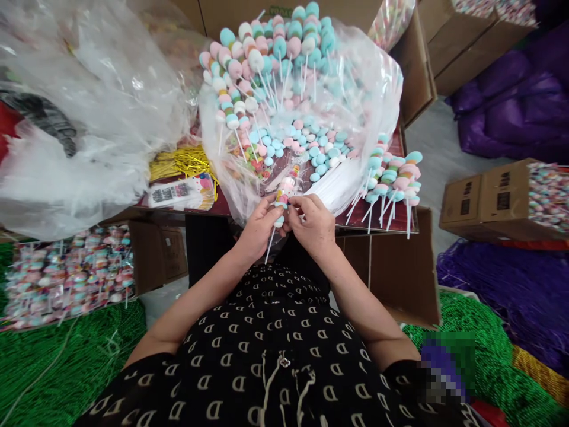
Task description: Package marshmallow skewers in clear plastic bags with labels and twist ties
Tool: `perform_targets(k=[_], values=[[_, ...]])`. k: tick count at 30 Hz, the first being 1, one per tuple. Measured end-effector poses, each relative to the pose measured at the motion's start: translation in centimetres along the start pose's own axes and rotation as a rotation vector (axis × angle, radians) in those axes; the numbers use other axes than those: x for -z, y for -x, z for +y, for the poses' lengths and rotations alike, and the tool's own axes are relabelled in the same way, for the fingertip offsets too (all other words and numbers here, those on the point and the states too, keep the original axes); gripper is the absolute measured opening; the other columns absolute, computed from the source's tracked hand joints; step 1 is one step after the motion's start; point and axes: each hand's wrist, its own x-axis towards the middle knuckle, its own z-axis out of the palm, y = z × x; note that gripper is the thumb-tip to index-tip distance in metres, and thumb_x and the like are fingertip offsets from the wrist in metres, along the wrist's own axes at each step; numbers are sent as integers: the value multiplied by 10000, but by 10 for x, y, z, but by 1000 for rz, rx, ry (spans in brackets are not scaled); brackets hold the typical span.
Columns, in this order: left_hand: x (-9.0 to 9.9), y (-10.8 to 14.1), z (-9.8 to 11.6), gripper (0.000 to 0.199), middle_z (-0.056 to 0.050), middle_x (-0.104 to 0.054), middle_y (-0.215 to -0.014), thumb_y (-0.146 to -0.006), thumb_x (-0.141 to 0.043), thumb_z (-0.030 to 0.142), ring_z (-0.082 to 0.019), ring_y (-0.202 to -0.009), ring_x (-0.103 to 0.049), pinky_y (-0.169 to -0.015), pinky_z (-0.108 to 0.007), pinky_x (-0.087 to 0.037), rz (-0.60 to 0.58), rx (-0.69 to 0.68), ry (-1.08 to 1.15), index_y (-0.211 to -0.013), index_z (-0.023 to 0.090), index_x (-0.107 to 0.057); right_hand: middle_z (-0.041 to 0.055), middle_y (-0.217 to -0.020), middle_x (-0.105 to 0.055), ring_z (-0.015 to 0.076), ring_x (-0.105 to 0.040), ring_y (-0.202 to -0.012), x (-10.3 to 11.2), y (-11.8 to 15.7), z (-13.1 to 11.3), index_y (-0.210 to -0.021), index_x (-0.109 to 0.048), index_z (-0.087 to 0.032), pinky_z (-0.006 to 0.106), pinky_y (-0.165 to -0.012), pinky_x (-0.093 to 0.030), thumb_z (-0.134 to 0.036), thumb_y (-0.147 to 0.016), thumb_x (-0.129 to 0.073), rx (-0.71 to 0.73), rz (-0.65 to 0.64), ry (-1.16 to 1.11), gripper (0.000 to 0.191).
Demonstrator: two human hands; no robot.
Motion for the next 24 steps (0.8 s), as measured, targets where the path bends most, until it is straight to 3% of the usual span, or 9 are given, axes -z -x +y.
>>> perform_targets(k=[9, 18, 21, 24], values=[[1, -1, 0, 428, 58, -656, -699, -867, -741, 291, -104, -542, -619, -497, -226, -477, 5, 6, -26, -1256, 190, -593, 64, -927, -758, 161, -666, -751, -1, -2, 3, -961, -742, -210, 291, -696, -510, -206, -964, -585, -22, -16, -29, 157], [-1, -4, -3, 332, 57, -662, -750, -889, -738, 247, -84, -530, -571, -493, -224, -468, 58, -2, -16, -1203, 199, -640, 28, -811, -720, 156, -621, -690, -10, -6, 0, -851, -681, -223, 284, -673, -502, -206, -905, -600, -59, 3, -110, 99], [0, -6, 3, 295, 30, -724, -828, -900, -728, 236, -104, -667, -658, -595, -221, -517, 82, -77, 16, -1184, 220, -651, 29, -822, -731, 158, -633, -695, -1, -5, -7, -872, -677, -228, 296, -685, -532, -214, -932, -577, -66, 62, -207, 117], [0, -7, 16, 248, 3, -767, -906, -908, -743, 278, -147, -869, -730, -741, -248, -558, 95, -173, 36, -1141, 247, -663, 38, -890, -760, 165, -661, -713, 11, 3, -14, -1012, -710, -227, 324, -719, -565, -267, -997, -556, -129, 107, -297, 160]])
